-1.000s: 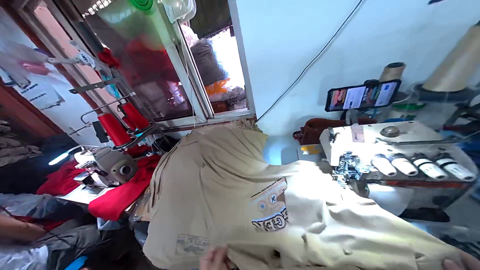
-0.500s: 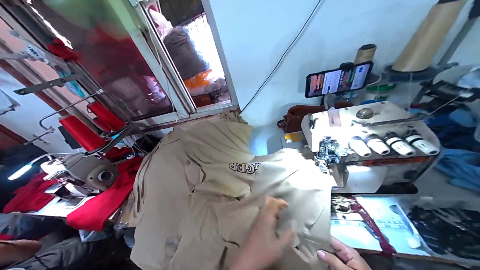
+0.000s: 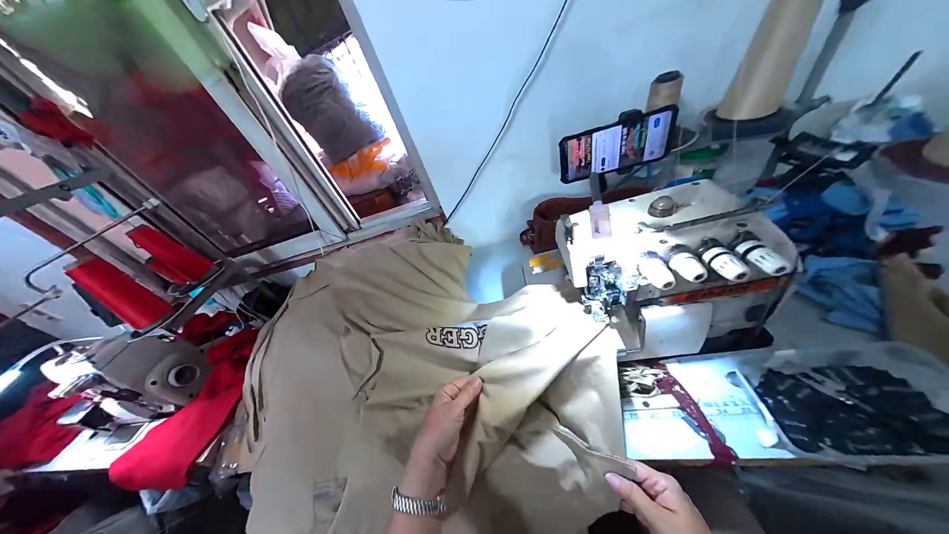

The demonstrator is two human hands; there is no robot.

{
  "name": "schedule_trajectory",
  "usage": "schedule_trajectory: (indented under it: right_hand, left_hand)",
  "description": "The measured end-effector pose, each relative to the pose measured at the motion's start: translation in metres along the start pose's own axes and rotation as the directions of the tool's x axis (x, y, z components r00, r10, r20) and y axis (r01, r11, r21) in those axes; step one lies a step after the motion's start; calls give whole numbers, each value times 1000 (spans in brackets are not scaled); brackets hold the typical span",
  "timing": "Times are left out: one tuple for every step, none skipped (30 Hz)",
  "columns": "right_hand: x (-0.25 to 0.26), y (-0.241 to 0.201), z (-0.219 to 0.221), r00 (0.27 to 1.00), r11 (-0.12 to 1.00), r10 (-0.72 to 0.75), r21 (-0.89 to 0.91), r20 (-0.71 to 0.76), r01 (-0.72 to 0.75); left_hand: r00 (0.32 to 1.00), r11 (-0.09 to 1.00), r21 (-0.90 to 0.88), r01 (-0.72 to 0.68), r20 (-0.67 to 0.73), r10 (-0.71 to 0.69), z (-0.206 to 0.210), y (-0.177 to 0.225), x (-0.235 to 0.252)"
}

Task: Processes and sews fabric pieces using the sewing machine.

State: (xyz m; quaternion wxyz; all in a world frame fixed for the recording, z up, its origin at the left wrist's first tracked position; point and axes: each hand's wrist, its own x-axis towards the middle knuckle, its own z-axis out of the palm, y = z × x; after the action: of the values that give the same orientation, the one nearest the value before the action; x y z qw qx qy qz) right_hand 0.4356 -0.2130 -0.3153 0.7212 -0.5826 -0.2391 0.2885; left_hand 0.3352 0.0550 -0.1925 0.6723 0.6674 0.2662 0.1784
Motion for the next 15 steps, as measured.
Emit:
schedule_trajectory:
  right_hand:
    - [-3,3,0,1000,1000,-9,15,0,9]
    - [-6,4,-1,1000,1000,-6,17,-5,6]
    - [-10,2,-4,1000,1000,4,7,-7,-4]
    - [-16,-2,-9,1000,1000,10,-9,-7,-10]
    - [-21,-6,-14,1000,1000,8,-30,-4,-8]
    - [-26,-9,-19,1000,999,-5,-47,2,6]
    - [-30,-11,-24,1000,998,-21,-56,3,21]
    - [-35,-14,-28,999,998,-33,-50,0,33]
    - [-38,-16,-31,999,999,-38,-36,0,38]
    - [-41,-19,-32,999,999,-36,-27,1,36]
    - [-41,-22,-33,999,999,-37,-26,-1,37]
    - [-41,-24,-32,999,999,-42,-28,-3,42]
    - [-38,-26,-31,999,998,-50,-31,-3,50]
    - [-35,-27,-29,998,998,-60,-34,-9,60]
    - [-29,-29,-26,997,997,-71,-31,-23,70]
  left_hand:
    - [994,990,97,-103,-24,106,6,3,-8]
    - [971,949,213,-233,-2,239,14,6,-21]
    - [923,871,310,-382,74,378,22,8,-36]
    - [861,783,359,-508,188,473,31,10,-53]
    - [801,704,382,-598,308,513,40,12,-69]
    - [755,641,403,-654,403,517,49,12,-80]
    - [724,595,418,-686,470,505,58,9,-87]
    - [710,572,427,-700,505,491,67,3,-90]
    - [707,571,427,-701,518,481,74,-4,-91]
    - [707,579,418,-700,520,480,80,-10,-91]
    - [706,586,409,-700,518,483,85,-14,-89]
    - [706,590,403,-700,513,488,90,-15,-87]
    - [707,587,406,-700,504,495,94,-15,-84]
    - [710,576,420,-701,491,505,99,-13,-81]
    - [715,558,449,-698,476,511,103,-10,-77]
